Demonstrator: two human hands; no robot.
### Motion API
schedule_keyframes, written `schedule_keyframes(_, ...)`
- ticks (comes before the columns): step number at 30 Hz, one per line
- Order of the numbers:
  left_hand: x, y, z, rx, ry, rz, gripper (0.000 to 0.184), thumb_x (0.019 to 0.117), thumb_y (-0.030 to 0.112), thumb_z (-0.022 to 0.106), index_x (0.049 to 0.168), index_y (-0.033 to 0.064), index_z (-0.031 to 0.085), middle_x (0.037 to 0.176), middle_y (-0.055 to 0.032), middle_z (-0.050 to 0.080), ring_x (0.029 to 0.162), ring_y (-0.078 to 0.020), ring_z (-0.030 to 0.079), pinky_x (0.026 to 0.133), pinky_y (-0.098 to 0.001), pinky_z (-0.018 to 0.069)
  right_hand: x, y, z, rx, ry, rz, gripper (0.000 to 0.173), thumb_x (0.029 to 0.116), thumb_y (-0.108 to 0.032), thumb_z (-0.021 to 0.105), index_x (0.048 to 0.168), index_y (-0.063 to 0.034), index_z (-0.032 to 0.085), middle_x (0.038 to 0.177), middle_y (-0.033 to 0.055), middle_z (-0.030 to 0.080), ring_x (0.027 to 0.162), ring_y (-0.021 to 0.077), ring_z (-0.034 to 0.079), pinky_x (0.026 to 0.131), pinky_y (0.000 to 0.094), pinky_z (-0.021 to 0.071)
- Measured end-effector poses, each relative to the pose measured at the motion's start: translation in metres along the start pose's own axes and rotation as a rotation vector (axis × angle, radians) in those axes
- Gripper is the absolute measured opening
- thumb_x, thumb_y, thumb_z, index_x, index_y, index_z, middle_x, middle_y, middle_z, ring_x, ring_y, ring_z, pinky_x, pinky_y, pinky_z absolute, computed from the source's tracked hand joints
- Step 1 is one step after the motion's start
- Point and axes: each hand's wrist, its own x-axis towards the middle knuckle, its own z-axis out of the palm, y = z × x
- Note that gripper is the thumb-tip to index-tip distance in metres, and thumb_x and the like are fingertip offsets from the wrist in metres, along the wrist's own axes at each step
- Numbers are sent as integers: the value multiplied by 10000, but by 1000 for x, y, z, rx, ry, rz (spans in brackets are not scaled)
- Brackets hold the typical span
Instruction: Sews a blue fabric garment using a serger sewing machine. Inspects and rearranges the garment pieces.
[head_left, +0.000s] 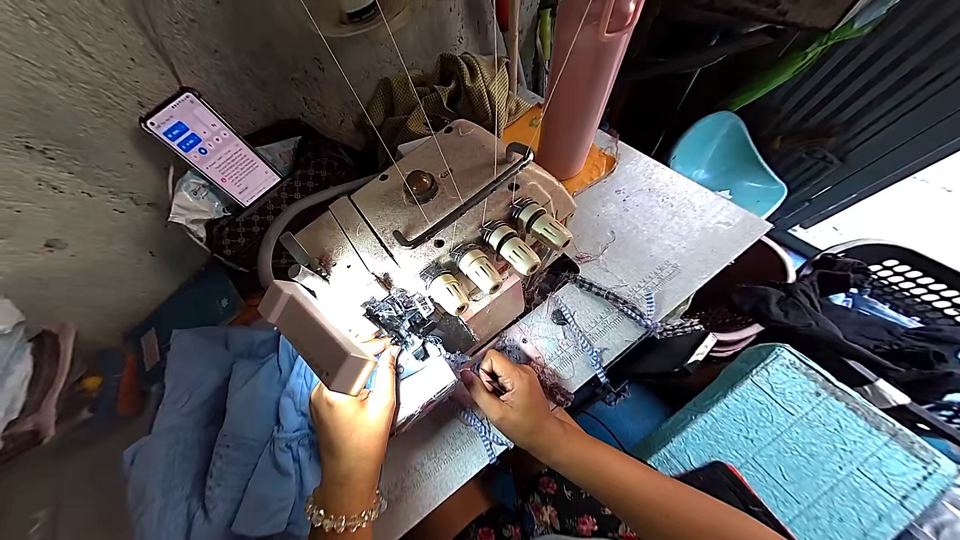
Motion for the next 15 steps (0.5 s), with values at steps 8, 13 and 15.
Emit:
schedule_keyframes(8, 6, -10, 1, 7, -3, -15, 174, 880, 170, 676, 908, 17, 755, 913, -98, 745, 914, -29, 685, 844, -167, 508, 0, 0, 0, -5, 1, -4, 260, 951, -229, 631, 763, -85, 525, 586, -36, 445, 520, 18, 418, 501, 177, 351)
schedule_keyframes(13, 11, -13, 0, 86, 20, -36, 219, 886, 207, 687, 906, -3, 745, 899, -142, 741, 890, -127, 707, 834, -271, 529, 1, -1, 1, 7, 7, 2, 248, 946, -215, 627, 761, -87, 523, 596, -37, 451, 527, 15, 424, 506, 174, 356)
schedule_keyframes(15, 10, -15, -1, 96, 33, -15, 206, 890, 193, 695, 897, -6, 748, 911, -149, 747, 905, -158, 714, 845, -297, 533, 1, 0, 1, 8, 11, -3, 245, 944, -209, 629, 761, -84, 526, 599, -35, 459, 531, 13, 433, 509, 173, 364)
